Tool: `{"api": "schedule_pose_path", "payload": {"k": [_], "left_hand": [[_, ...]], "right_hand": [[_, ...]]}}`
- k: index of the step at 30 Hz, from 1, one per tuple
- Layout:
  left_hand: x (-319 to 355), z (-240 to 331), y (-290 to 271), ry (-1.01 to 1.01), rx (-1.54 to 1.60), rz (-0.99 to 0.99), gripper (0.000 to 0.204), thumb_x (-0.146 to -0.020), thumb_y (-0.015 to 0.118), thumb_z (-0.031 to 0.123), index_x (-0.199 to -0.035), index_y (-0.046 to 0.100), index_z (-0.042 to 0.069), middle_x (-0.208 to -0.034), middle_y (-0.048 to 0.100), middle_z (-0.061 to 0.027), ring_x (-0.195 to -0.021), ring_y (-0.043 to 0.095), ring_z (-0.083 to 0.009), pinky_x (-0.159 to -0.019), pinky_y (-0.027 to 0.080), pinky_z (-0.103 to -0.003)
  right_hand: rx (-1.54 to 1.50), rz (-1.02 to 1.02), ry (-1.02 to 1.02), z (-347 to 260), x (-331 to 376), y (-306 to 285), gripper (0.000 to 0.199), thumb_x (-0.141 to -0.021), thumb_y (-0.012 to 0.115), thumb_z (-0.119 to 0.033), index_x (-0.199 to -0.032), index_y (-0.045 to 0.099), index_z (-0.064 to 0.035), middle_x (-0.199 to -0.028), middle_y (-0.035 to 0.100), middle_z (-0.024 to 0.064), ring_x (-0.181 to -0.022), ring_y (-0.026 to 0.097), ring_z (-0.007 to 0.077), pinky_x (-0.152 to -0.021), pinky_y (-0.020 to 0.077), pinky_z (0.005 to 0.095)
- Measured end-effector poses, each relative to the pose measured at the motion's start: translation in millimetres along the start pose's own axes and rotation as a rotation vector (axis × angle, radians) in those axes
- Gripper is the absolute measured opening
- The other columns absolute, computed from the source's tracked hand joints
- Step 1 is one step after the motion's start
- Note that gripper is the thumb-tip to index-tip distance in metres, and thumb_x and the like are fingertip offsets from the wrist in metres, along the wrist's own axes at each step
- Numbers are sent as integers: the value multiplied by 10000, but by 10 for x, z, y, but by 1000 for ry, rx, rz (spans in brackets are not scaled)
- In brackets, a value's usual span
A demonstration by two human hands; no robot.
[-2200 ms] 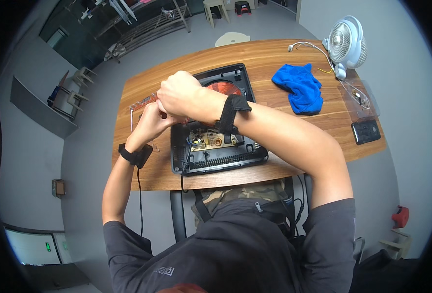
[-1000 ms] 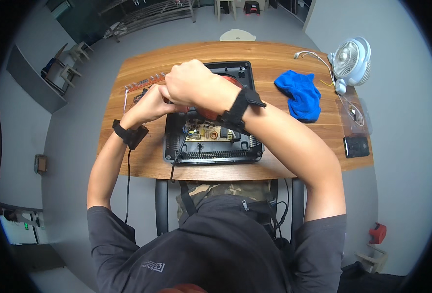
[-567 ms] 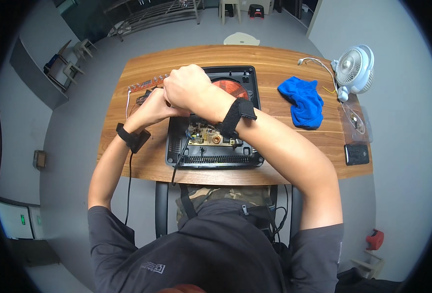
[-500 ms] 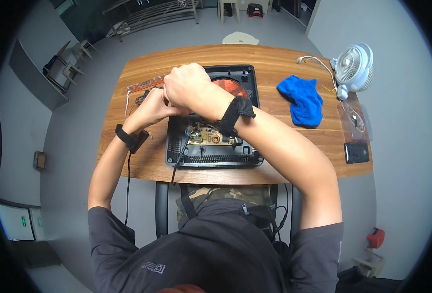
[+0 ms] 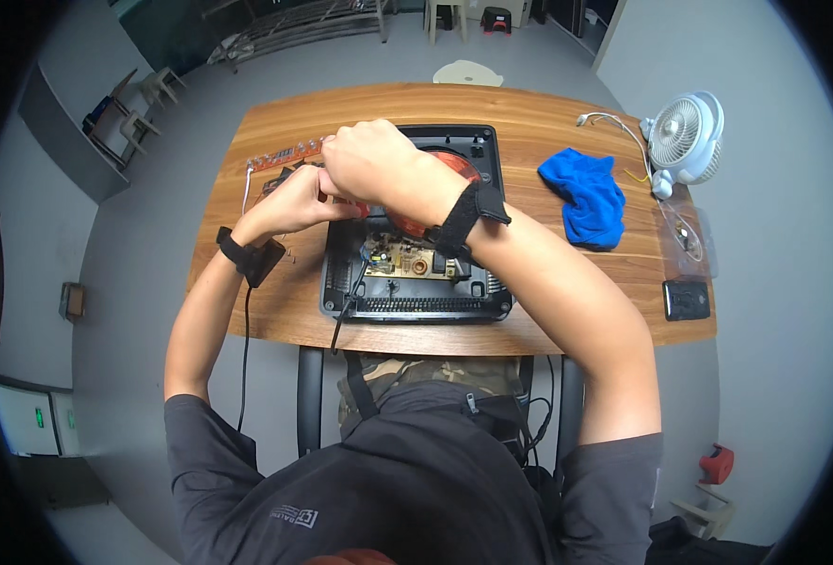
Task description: The person assembles a small electronic device on a wooden table. They use a screwdriver to tighten screws on a circuit board, place a copper-colored circular component, and attach a small fan. The person also wipes the fan with a blue cloth.
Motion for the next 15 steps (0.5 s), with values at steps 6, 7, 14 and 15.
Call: {"api": "schedule_pose_path", "payload": {"k": [6, 7, 14, 15], "left_hand": [[62, 88, 9, 59, 9, -14, 175, -888, 782, 116, -1031, 795, 16, -953, 787, -97, -889, 707, -160, -873, 547, -325], [57, 110, 16, 53, -4, -20, 163, -895, 776, 116, -1024, 800, 19, -977, 792, -88, -920, 717, -160, -894, 550, -324], [40, 155, 14, 14, -153, 54, 209, -875, 806, 155, -995, 742, -3, -897, 777, -141, -821, 742, -211, -784, 564, -352], [40, 149, 25, 4, -175, 76, 204, -877, 808, 164, -978, 740, 0, -871, 775, -151, -788, 749, -223, -755, 568, -357]], "right_hand": [[14, -92, 65, -60, -15, -39, 451, -943, 581, -377, -813, 709, 36, -731, 717, 232, -696, 733, 392, -675, 603, 466], [7, -126, 62, -50, 3, -63, 457, -946, 579, -382, -811, 717, 32, -732, 718, 230, -700, 734, 393, -681, 603, 469], [40, -267, -24, -70, 73, -209, 537, -900, 638, -513, -796, 752, 2, -749, 720, 230, -748, 732, 402, -716, 599, 478], [43, -285, -33, -76, 79, -223, 539, -898, 639, -514, -795, 751, 4, -750, 720, 229, -750, 732, 404, -719, 599, 478]]}}
Point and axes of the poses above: each hand's wrist, its own x-axis away from the middle knuckle, its own y-axis out of the palm, z = x × y, the point moved 6 cm from there along -x, towards the middle knuckle
